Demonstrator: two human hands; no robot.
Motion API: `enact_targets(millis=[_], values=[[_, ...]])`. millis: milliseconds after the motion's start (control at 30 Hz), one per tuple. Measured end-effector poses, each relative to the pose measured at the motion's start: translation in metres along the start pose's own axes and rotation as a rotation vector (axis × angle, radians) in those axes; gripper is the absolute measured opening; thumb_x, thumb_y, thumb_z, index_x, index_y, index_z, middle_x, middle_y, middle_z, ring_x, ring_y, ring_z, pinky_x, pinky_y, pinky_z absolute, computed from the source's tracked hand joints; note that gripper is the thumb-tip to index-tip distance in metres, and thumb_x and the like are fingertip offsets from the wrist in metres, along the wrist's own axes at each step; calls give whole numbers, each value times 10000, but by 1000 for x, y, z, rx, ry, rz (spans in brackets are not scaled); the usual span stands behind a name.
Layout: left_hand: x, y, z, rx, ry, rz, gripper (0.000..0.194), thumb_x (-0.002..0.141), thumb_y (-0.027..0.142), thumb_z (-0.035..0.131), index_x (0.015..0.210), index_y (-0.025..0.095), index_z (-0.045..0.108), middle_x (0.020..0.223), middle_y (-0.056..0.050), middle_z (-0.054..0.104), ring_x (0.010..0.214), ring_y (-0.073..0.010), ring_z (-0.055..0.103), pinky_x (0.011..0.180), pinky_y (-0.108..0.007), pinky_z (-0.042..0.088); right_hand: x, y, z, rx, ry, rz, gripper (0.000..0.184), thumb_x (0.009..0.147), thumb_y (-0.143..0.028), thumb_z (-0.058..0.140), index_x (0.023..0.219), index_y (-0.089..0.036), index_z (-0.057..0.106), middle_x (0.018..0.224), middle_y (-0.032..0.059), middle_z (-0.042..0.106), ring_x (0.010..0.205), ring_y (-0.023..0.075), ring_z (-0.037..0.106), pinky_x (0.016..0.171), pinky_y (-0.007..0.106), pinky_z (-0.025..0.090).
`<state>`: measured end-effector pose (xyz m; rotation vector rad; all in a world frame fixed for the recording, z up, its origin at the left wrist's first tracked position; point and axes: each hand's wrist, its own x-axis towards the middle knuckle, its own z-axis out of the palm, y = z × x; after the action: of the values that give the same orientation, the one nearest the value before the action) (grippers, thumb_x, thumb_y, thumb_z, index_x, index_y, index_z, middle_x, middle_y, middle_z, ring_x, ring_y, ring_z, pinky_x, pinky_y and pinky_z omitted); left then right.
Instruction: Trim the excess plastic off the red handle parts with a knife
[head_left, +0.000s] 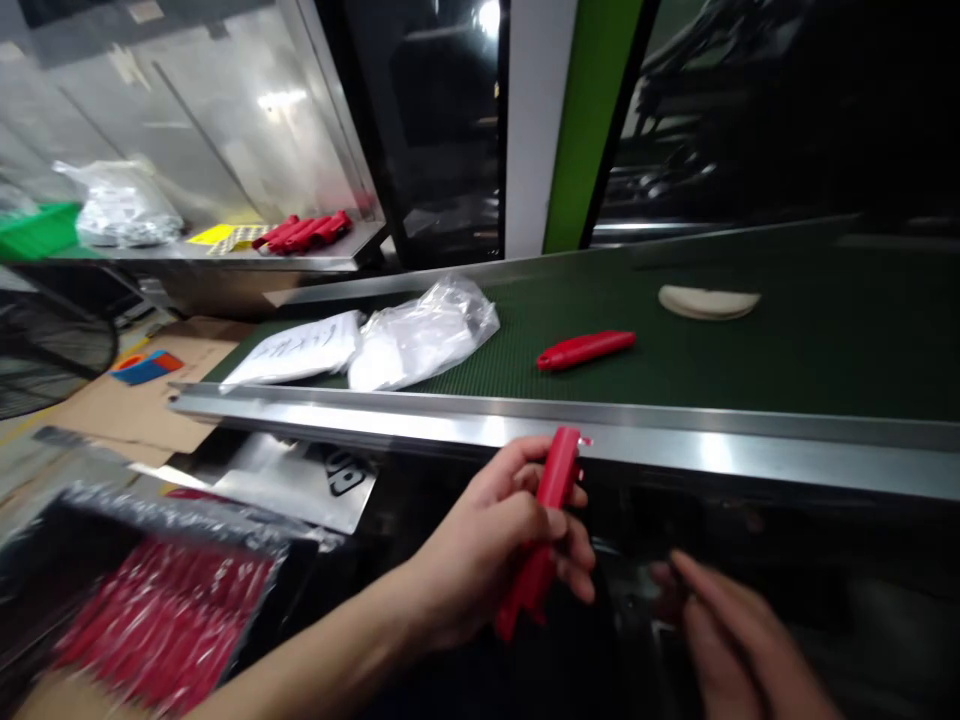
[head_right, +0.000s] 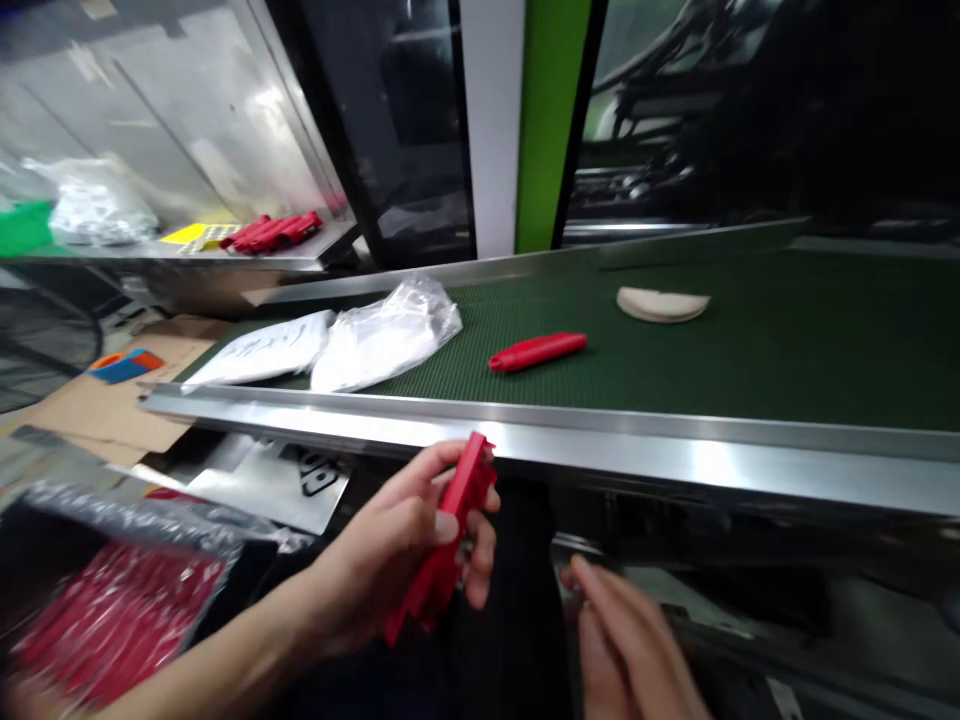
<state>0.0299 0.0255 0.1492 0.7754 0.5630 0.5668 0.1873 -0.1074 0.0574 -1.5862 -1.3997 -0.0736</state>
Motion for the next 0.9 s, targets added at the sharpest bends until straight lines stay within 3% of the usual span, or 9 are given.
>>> enact_targets(millis=[67,167,300,400,600,900], values=[[-30,-20,-13,-54,111,-77,428,709,172,610,1124,204,511,1025,-56,571,640,-129,626,547,-237,516,17,-13,-3,21,-68,-23,361,913,-137,558,1245,-253,641,1103,15,692,844,115,694,738,164,543],[-61,-37,-21,-45,189,-107,464,705,190,666,1126,229,475,1075,-64,591,577,-107,600,478,-207,476,35,-37,4,66,-232,-120,357,922,-125,543,1239,-262,633,1170,5,654,980,107,661,851,173,519],[-88,-40,-25,20,273,-108,416,714,203,693,1064,237,469,973,-1,573,532,-71,534,472,-203,456,43,-63,16,95,-391,-274,389,901,-61,540,1259,-197,609,1183,51,628,1084,142,610,966,262,478],[-104,-42,-31,14,303,-99,411,752,210,684,1112,250,490,968,8,569,559,-63,512,514,-212,448,43,-75,22,107,-458,-339,407,888,-28,533,1264,-173,597,1175,63,630,1087,165,598,952,318,478],[-121,-47,-45,-127,312,-63,339,836,319,606,1158,235,542,1009,-42,608,626,-99,539,519,-207,448,38,-89,28,88,-466,-353,402,884,-27,553,1251,-183,603,1164,48,638,1059,167,602,921,348,479],[-127,-45,-49,-216,296,-33,286,842,304,559,1113,215,561,1002,-47,617,613,-108,548,501,-204,450,38,-102,29,92,-448,-385,377,860,-3,562,1196,-161,632,1137,64,644,1033,177,614,896,342,488]])
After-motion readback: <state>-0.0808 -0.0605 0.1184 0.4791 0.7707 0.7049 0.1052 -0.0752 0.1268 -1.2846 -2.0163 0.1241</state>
